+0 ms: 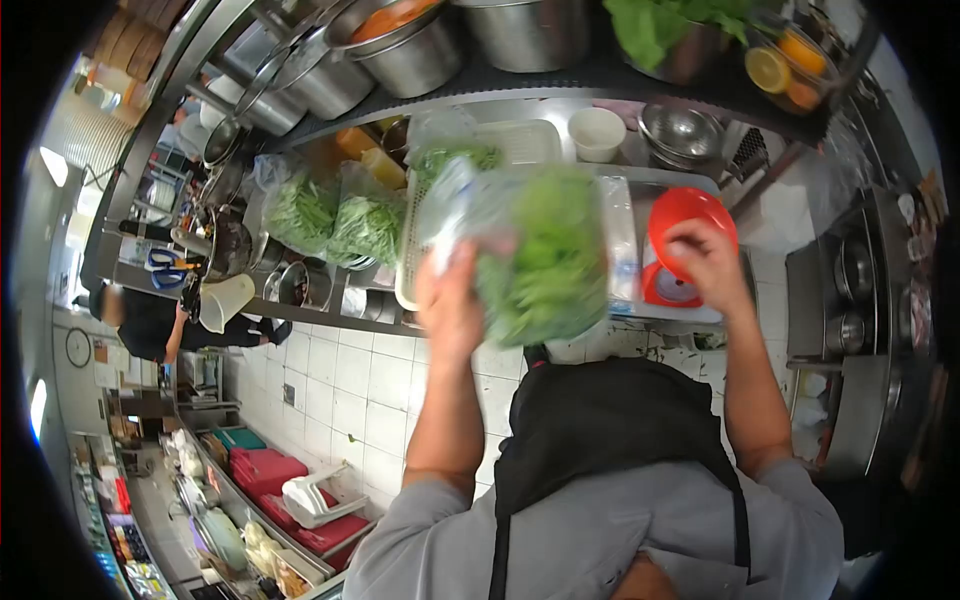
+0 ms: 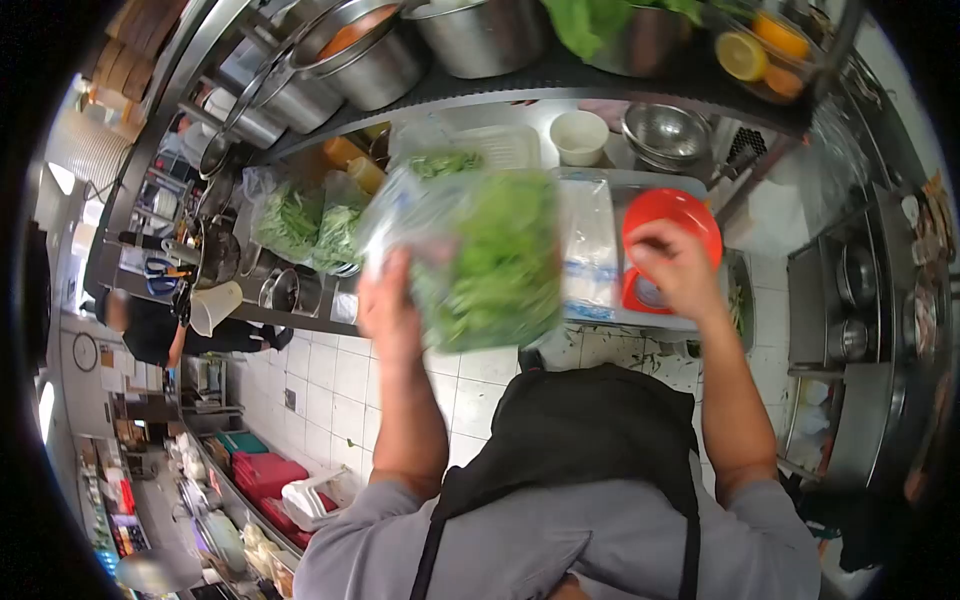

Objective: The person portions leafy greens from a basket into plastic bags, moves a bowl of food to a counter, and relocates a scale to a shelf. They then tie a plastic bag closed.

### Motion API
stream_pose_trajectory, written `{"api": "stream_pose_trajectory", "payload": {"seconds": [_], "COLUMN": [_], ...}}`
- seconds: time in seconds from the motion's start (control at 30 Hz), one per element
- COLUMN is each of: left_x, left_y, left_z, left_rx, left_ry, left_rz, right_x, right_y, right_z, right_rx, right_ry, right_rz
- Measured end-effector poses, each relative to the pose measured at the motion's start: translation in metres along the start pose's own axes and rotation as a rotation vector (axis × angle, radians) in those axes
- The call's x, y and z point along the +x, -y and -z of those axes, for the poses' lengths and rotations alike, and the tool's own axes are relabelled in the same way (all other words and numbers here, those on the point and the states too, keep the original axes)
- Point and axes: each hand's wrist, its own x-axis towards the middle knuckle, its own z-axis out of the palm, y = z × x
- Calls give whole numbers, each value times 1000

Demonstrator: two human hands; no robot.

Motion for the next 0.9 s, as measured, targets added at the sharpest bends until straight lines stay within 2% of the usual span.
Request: {"api": "stream_pose_trajectory", "payload": {"seconds": [0.03,0.1,0.17,0.23,0.3,0.47,0.57,0.67,0.77,0.8,0.9], "left_x": [2,-7,-20,-30,-32,-24,-20,-7,23,31,48], "left_y": [1,-1,4,-3,-8,0,14,31,20,16,21], "left_z": [42,106,178,212,251,321,355,377,366,359,359], "left_rx": [7,43,-9,45,54,110,192,331,196,139,24], "left_ry": [40,-131,-122,-375,-341,-471,-498,-464,-462,-439,-308], "left_rz": [-66,-89,-128,-76,-91,-20,-19,10,80,86,-11], "right_x": [13,43,80,117,154,222,220,182,161,160,166], "right_y": [-3,-9,-29,-44,-63,-120,-122,-79,-93,-88,-129], "right_z": [-26,-88,-152,-216,-272,-357,-379,-398,-419,-419,-405], "right_rx": [-75,-186,-365,-468,-555,-894,-1058,-1251,-1313,-1272,-1064], "right_ry": [129,382,610,723,718,697,777,747,671,641,573], "right_rz": [-27,-15,181,202,214,12,-196,-352,-358,-347,-230]}}
